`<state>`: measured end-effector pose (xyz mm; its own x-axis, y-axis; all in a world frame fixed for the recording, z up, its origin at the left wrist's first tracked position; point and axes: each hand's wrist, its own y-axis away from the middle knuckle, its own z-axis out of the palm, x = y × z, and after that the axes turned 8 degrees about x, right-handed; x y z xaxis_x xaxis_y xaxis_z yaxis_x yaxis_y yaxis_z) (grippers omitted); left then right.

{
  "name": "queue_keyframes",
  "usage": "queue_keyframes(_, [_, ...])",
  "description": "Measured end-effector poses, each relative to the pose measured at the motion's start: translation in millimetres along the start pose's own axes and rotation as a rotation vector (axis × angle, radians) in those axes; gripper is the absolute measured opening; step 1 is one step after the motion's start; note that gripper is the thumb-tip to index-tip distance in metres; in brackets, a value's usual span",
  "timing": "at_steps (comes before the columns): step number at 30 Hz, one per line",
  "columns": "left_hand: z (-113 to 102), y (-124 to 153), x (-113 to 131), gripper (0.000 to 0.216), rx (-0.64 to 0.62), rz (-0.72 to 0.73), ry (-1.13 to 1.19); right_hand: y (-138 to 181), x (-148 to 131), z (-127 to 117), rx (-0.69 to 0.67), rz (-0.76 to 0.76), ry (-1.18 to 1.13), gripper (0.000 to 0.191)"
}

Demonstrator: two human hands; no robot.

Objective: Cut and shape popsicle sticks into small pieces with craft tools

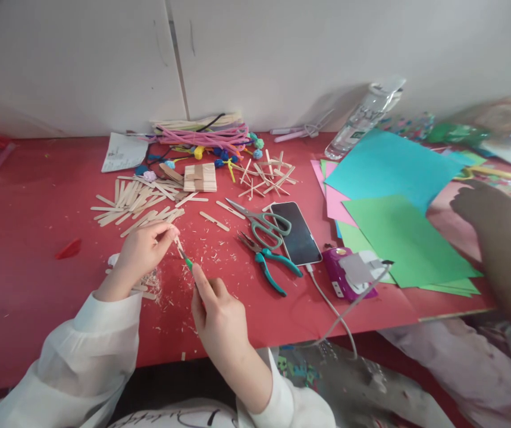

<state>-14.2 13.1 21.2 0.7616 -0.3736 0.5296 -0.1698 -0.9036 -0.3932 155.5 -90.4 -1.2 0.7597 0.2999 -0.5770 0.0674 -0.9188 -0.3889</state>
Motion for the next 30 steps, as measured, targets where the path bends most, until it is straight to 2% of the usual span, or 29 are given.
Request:
queue_keyframes(3, [-1.0,-0.2,-0.4,0.026,0.009,-0.002,0.017,-0.7,0.9,-3.0,-0.017,0.053,-0.035,0.041])
queue_keyframes(5, [-2.2,-0.3,-1.2,0.026,0.038,-0.017,0.026,-3.4,2.6,-8.4,-0.047,0.124,-0.16,0.04])
queue_keyframes(9, [-4.3,-1.0,-3.7,0.026,0.217,-0.164,0.091,-20.9,7.7,-27.8,-0.01,0.256,-0.432,0.037])
queue_keyframes(13, [-2.8,-4.7,-4.2,0.021,0.416,-0.429,0.422,-59.5,13.4,-46.4,-0.031,0.338,-0.538,0.042])
queue_keyframes(17, [-0.2,-9.0,-1.6,0.017,0.52,-0.618,0.758,-102.7,18.9,-42.6,-0.04,0.358,-0.642,0.048])
queue_keyframes(19, [2.2,-9.4,0.6,0.023,0.51,-0.733,0.909,-116.1,21.8,-30.7,-0.024,0.427,-0.707,0.044])
queue_keyframes(21, [5.6,-8.3,4.1,0.029,0.448,-0.821,1.014,-121.9,25.7,-15.2,-0.046,0.519,-0.846,0.037])
queue_keyframes(23, [9.2,-6.2,8.9,0.03,0.361,-0.865,1.058,-122.0,30.3,-0.5,-0.08,0.532,-0.911,0.038])
queue_keyframes(26, [11.3,-3.1,16.7,0.027,0.208,-0.872,1.049,-118.6,36.5,12.6,-0.097,0.533,-0.99,0.033])
queue_keyframes(30, [9.4,-0.8,23.1,0.026,-0.063,-0.839,0.983,-116.7,38.8,13.3,-0.116,0.538,-1.047,0.027])
